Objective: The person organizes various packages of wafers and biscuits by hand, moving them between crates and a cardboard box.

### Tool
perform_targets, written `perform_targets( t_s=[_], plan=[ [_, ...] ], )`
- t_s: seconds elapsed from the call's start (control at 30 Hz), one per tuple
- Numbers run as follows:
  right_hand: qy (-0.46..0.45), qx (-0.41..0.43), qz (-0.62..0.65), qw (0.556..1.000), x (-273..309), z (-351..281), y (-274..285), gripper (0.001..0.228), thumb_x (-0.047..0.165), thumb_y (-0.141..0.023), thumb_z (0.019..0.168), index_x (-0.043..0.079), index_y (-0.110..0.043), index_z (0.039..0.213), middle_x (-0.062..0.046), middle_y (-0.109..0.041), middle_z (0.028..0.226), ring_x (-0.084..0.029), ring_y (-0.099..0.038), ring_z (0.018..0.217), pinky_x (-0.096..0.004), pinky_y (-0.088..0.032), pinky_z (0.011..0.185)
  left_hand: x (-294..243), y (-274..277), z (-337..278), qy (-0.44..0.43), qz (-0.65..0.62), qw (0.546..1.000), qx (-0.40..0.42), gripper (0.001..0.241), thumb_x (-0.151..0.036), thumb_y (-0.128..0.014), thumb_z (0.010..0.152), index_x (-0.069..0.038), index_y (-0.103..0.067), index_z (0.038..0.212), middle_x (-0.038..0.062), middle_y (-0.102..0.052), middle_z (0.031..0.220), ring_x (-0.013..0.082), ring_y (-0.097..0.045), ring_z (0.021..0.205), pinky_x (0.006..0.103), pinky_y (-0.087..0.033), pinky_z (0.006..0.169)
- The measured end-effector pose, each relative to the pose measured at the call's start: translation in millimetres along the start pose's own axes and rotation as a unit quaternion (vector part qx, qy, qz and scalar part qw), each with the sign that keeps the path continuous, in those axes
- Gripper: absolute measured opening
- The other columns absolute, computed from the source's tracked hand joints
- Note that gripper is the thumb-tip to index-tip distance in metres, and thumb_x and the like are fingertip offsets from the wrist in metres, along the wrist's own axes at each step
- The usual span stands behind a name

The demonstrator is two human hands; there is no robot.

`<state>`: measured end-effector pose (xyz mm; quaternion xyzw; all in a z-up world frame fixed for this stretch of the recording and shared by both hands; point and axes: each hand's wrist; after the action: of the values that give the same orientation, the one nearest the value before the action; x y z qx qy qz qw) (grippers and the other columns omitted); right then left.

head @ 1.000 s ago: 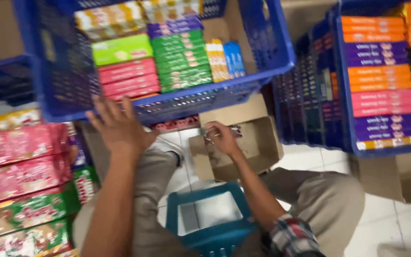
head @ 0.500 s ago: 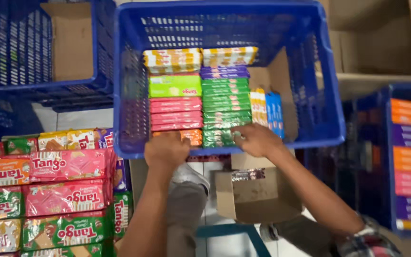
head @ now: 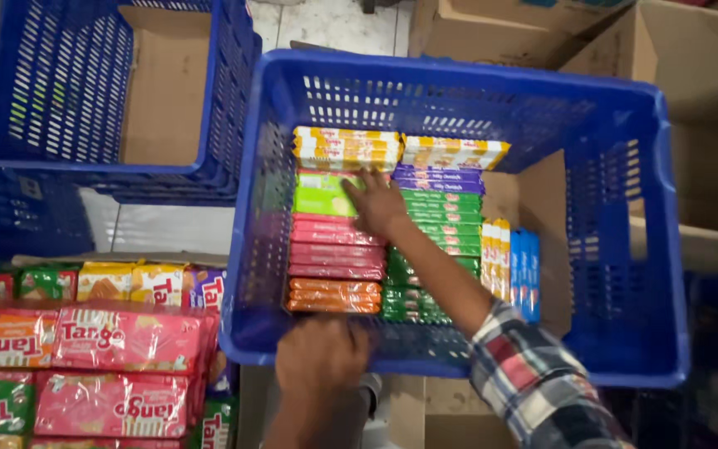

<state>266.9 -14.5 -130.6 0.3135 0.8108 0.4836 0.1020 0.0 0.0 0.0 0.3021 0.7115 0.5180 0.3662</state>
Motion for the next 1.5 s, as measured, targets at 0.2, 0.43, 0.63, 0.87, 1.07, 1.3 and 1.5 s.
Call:
perform_targets(
  t_s=[0.2,0.43,0.63,0.87,1.07,1.3,1.5],
  plan=[
    [-0.016,-0.004,-0.013,1.000,12,15,-4,0.101,0.050,-0.078,0.085,0.028,-0.019,0.164,-0.020,-0.024,0.164,-0.040,-0.025,0.151,-0.061,-0.029,0.117,5,7,3,-0.018,-0.001,0.997,0.073,0.037,-0.044,-0.052,0.087,-0.015,-0.071,0.075,0.013,-0.073,0.075,0.0445,-0.072,0.063,0.0589,-0.057,0.055],
    [-0.030,0.056,-0.028,0.998,31,-12,23,0.097,0.049,-0.072,0.091,0.029,-0.014,0.166,-0.026,-0.037,0.156,-0.044,-0.034,0.145,-0.061,-0.037,0.113,16,-10,0,-0.038,-0.021,0.999,0.017,0.039,-0.049,-0.054,0.083,-0.016,-0.071,0.071,0.013,-0.070,0.070,0.0432,-0.070,0.060,0.0566,-0.055,0.053],
    [-0.075,0.034,0.017,0.996,20,-53,46,0.093,0.064,-0.068,0.087,0.032,-0.023,0.162,-0.027,-0.044,0.147,-0.045,-0.051,0.134,-0.061,-0.052,0.097,11,0,7,-0.037,-0.022,0.999,0.013,0.044,-0.048,-0.049,0.083,-0.017,-0.074,0.065,0.011,-0.070,0.060,0.0392,-0.073,0.059,0.0499,-0.056,0.052],
    [-0.039,-0.118,0.403,0.907,7,-193,101,0.070,0.050,-0.063,0.085,0.033,-0.043,0.150,-0.037,-0.059,0.132,-0.055,-0.054,0.129,-0.060,-0.041,0.112,18,-36,18,-0.050,0.028,0.990,-0.126,0.043,-0.048,-0.049,0.080,-0.020,-0.074,0.060,0.004,-0.067,0.053,0.0299,-0.072,0.055,0.0375,-0.053,0.048],
    [-0.020,-0.292,0.801,0.523,-12,-362,40,0.061,0.024,-0.063,0.076,0.012,-0.060,0.136,-0.015,-0.073,0.098,-0.026,-0.075,0.081,-0.039,-0.062,0.082,34,-52,33,-0.164,0.043,0.915,-0.366,0.030,-0.043,-0.057,0.077,-0.029,-0.057,0.050,0.002,-0.049,0.042,0.0280,-0.059,0.038,0.0350,-0.044,0.039],
    [-0.076,-0.312,0.878,0.356,51,-531,-73,0.069,0.056,-0.076,0.073,0.006,-0.071,0.120,-0.015,-0.079,0.103,-0.028,-0.078,0.089,-0.048,-0.062,0.075,40,-40,51,-0.119,0.026,0.983,-0.141,0.049,-0.042,-0.045,0.091,-0.010,-0.076,0.070,0.019,-0.071,0.065,0.0436,-0.074,0.067,0.0535,-0.058,0.058],
    [-0.280,-0.266,0.795,0.467,18,-542,-255,0.057,0.006,-0.074,0.083,0.006,-0.059,0.137,-0.029,-0.070,0.102,-0.040,-0.075,0.083,-0.055,-0.063,0.069,28,-24,32,-0.231,0.126,0.855,-0.447,0.034,-0.032,-0.059,0.090,-0.021,-0.066,0.059,0.007,-0.054,0.048,0.0294,-0.059,0.040,0.0401,-0.044,0.041]
  ],
)
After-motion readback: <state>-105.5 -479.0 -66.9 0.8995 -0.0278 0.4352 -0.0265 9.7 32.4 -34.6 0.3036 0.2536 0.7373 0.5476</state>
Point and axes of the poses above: each hand's wrist, its own z-axis towards the middle knuckle, its own y-axis out of the back of the hand, x = y × z
